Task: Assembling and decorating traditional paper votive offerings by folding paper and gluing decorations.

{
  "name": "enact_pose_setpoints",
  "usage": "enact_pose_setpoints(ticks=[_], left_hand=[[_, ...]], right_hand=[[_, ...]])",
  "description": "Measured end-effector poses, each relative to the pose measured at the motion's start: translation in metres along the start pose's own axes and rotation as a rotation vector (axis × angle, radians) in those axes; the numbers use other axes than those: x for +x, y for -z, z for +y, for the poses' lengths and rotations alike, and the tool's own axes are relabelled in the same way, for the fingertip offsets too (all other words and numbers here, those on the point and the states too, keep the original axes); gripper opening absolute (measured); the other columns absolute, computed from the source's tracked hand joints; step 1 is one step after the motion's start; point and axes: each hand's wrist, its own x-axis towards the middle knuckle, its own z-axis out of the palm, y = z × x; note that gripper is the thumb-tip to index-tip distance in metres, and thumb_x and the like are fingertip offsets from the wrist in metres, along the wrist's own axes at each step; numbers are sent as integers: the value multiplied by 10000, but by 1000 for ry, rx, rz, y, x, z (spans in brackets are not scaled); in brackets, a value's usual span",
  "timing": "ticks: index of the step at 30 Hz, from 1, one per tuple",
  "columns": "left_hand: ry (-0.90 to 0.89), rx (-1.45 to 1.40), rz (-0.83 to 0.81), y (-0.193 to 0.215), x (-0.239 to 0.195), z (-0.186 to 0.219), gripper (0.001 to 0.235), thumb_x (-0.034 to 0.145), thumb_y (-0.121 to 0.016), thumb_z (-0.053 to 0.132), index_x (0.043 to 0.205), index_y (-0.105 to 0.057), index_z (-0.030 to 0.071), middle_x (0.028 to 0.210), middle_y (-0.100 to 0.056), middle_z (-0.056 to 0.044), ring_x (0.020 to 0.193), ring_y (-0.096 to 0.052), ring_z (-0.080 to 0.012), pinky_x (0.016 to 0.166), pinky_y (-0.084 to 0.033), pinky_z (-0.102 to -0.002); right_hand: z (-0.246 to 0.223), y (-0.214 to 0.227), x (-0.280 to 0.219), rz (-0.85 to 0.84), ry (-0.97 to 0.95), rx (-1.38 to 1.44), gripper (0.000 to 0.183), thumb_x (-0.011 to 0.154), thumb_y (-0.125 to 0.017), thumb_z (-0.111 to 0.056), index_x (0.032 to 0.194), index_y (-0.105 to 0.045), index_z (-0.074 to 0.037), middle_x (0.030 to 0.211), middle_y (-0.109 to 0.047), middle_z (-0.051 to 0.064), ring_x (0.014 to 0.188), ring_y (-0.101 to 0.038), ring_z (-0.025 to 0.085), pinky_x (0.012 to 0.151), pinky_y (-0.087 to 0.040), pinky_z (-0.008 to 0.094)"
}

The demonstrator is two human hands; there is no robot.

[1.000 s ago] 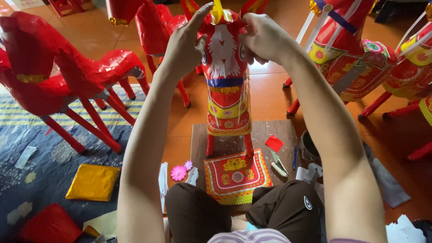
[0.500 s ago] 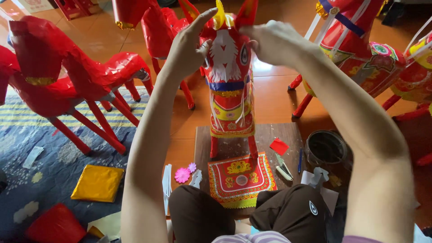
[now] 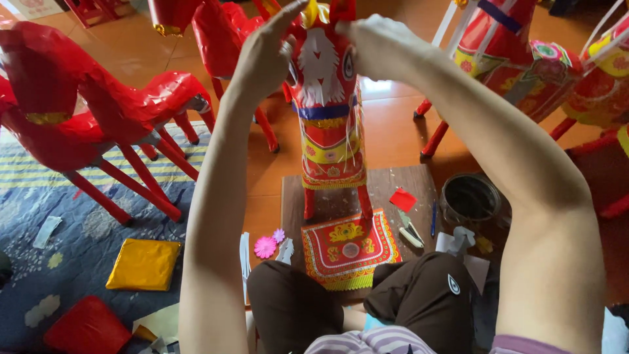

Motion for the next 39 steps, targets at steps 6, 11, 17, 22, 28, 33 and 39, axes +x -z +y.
enact_pose_setpoints(ticks=[6, 11, 17, 22, 28, 33, 39], left_hand=[[21, 458, 33, -24, 1, -9, 779, 823, -412, -200, 1497, -257, 158, 940, -633, -182, 535, -552, -211, 396, -463, -342], [148, 737, 120, -62, 11, -7, 543, 946, -452, 25, 1472, -323, 49, 984, -641, -151, 417, -441, -78, 326, -374, -241], [192, 418, 89, -34, 15, 10, 611, 846, -366, -75, 1454, -357, -19, 549, -419, 33, 406, -338, -70, 326, -282, -256], [84, 572, 150, -23, 25, -4, 566, 806, -385, -98, 1357, -448, 14, 544, -509, -59, 428, -475, -227, 350, -358, -399], [-51, 659, 321, -25, 31, 5, 550, 672, -506, -233, 1169, -562, -4, 605, -534, -66, 419, -476, -178, 309, -369, -332], [-69, 535, 446, -54, 56, 16, 9, 863, -614, 165, 860, -608, 159, 631, -605, -53, 464, -552, -287, 408, -396, -422], [-99, 539, 441, -70, 65, -1, 277, 627, -579, -79, 769, -506, 147, 620, -566, -54, 462, -487, -326, 412, -369, -438]], right_hand=[[14, -5, 9, 24, 68, 311, 337, 754, -387, 59, 1007, -586, -40, 633, -631, 155, 475, -541, 251, 408, -399, 378], [8, -9, 7, 38, 106, 149, 223, 759, -399, 92, 938, -513, 24, 718, -653, 241, 503, -603, 328, 415, -444, 443], [12, -14, 12, 128, 146, 118, 153, 815, -455, 73, 931, -546, 30, 635, -633, 213, 458, -591, 300, 375, -433, 434], [12, -8, 8, 124, 115, 135, 137, 987, -425, -89, 1046, -531, -27, 800, -660, 190, 463, -615, 285, 399, -478, 400], [15, -3, 5, 54, 97, 228, 175, 1011, -433, -181, 1115, -449, -41, 924, -660, 205, 493, -614, 304, 423, -492, 410], [17, -3, 8, 55, 147, 282, 89, 951, -450, -125, 947, -493, -47, 870, -632, 148, 457, -581, 275, 362, -442, 363], [23, -13, 10, 212, 226, 445, 229, 992, -368, -126, 1073, -582, -128, 596, -625, 105, 384, -536, 186, 318, -420, 315]])
